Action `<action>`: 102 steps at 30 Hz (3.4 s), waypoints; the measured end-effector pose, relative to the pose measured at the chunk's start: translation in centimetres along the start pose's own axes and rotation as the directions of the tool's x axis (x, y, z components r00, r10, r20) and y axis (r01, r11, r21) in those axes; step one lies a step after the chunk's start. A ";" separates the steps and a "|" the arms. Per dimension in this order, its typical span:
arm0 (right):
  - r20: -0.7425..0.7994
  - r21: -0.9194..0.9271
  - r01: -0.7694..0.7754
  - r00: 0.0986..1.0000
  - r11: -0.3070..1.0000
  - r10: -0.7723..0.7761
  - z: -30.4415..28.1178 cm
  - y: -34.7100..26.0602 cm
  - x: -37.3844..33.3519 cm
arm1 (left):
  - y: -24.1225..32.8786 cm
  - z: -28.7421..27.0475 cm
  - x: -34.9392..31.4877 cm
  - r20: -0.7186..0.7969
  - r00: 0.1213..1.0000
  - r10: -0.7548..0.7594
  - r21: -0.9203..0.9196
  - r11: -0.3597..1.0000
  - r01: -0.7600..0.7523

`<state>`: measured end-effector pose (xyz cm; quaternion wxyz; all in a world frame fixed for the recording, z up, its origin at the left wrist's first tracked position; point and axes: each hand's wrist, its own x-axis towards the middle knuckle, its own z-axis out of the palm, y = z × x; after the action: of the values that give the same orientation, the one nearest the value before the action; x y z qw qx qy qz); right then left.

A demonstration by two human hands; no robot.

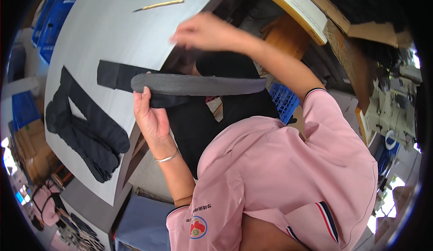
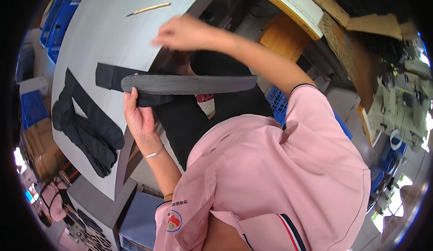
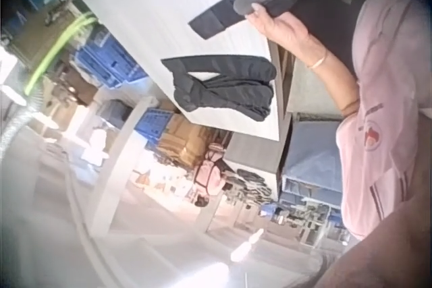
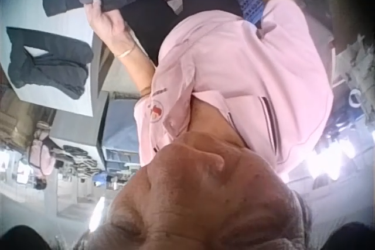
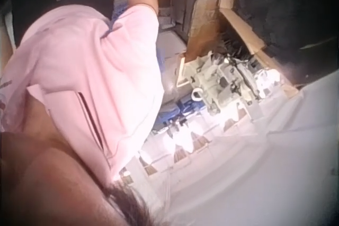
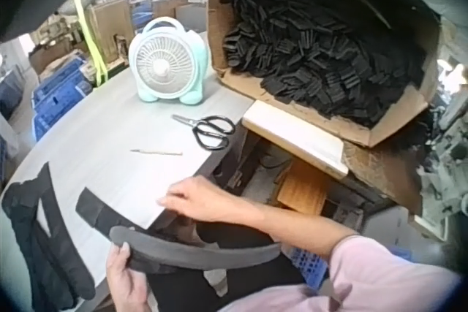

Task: Trimming foam padding with scissors and inserting it into fabric straps at a workshop table.

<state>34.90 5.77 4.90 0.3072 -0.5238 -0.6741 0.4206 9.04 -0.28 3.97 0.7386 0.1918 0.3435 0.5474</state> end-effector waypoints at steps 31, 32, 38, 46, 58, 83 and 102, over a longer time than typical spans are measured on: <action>-0.165 -0.592 0.228 0.905 0.773 -0.393 9.9 -6.4 -11.5 | -0.4 0.4 -4.3 -0.009 0.999 -0.036 0.025 0.999 0.036; -0.180 -0.523 0.234 0.910 0.819 -0.374 9.9 -6.5 -11.4 | -0.5 0.3 -4.2 -0.007 0.999 -0.033 0.010 0.999 0.033; -0.261 -0.200 0.142 0.946 0.969 -0.193 10.8 -6.8 -10.4 | -0.3 0.8 -4.7 -0.071 0.997 -0.015 0.073 0.997 0.020; -0.256 -0.189 0.010 0.965 0.982 -0.059 9.8 -6.7 -10.0 | -0.6 1.8 -5.4 -0.111 0.994 -0.020 0.143 0.989 0.036; -0.243 -0.026 0.034 0.969 0.999 -0.039 9.3 -6.6 -9.1 | -0.9 1.6 -5.4 -0.076 0.997 0.019 0.133 0.991 -0.009; -0.236 0.128 -0.010 0.971 0.992 0.040 9.5 -5.4 -8.4 | -1.8 2.0 -5.8 -0.259 0.964 0.054 0.247 0.969 0.013; -0.238 0.340 0.059 0.971 0.939 0.025 10.0 -7.0 -8.6 | -1.4 2.6 -7.1 -0.236 0.970 0.060 0.263 0.965 0.005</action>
<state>25.44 -5.69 6.81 0.4763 -0.5029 -0.5528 0.4634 10.70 -7.15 6.95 0.6515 0.2243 0.4977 0.5268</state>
